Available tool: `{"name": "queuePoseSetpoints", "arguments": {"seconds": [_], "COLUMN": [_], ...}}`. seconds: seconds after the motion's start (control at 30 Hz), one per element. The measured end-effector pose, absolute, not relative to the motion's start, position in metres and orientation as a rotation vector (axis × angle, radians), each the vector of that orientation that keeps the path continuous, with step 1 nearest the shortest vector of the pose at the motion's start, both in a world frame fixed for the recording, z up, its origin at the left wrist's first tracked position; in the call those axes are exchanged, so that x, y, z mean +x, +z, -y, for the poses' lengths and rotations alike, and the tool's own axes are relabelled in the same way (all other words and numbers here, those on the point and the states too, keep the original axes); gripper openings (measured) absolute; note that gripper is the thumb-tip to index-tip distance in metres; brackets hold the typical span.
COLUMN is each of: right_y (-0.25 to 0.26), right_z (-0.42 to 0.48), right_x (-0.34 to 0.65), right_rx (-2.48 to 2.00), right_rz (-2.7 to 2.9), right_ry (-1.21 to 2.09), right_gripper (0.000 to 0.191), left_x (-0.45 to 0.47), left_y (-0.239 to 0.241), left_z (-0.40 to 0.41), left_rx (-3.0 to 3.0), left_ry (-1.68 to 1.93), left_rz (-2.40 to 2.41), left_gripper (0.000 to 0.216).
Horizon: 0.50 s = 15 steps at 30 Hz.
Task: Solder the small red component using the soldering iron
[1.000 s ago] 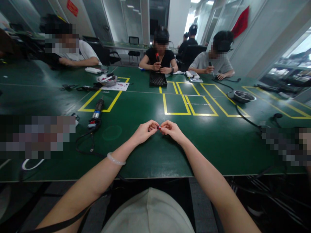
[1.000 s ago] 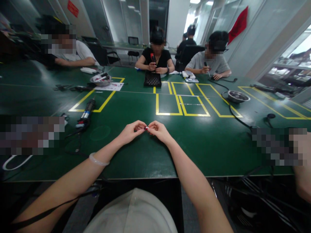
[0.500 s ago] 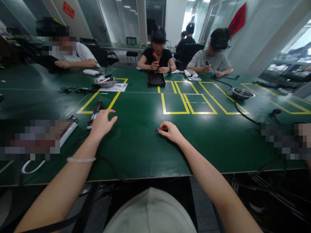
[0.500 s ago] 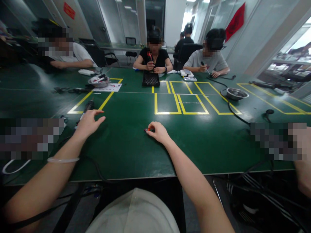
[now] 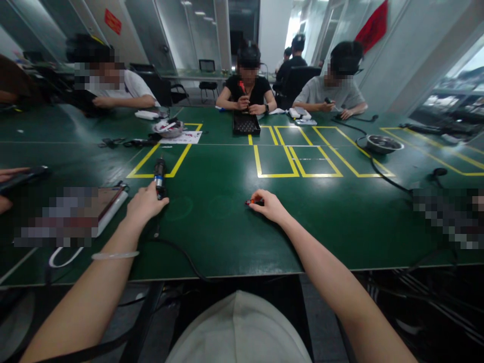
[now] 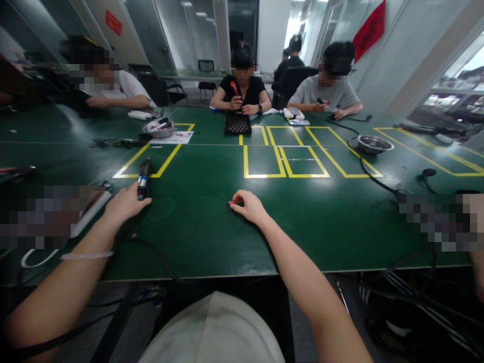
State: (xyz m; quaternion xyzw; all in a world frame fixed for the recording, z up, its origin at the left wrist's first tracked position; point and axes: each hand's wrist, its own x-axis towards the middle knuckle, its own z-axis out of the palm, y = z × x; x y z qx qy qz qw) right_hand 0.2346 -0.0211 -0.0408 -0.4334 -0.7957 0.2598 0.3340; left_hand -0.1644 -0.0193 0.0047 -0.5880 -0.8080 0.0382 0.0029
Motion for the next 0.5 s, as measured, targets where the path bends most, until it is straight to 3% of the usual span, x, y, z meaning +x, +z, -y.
{"name": "queuePoseSetpoints", "arguments": {"seconds": [0.5], "right_y": [-0.035], "right_z": [0.024], "right_x": [0.233], "right_rx": [-1.126], "right_rz": [1.992], "right_ry": [0.687], "right_gripper": [0.012], "left_x": [0.007], "left_y": [0.009], "left_z": [0.027], "left_rx": [-2.312], "left_ry": [-0.01], "left_rz": [2.079], "left_gripper": [0.07]}}
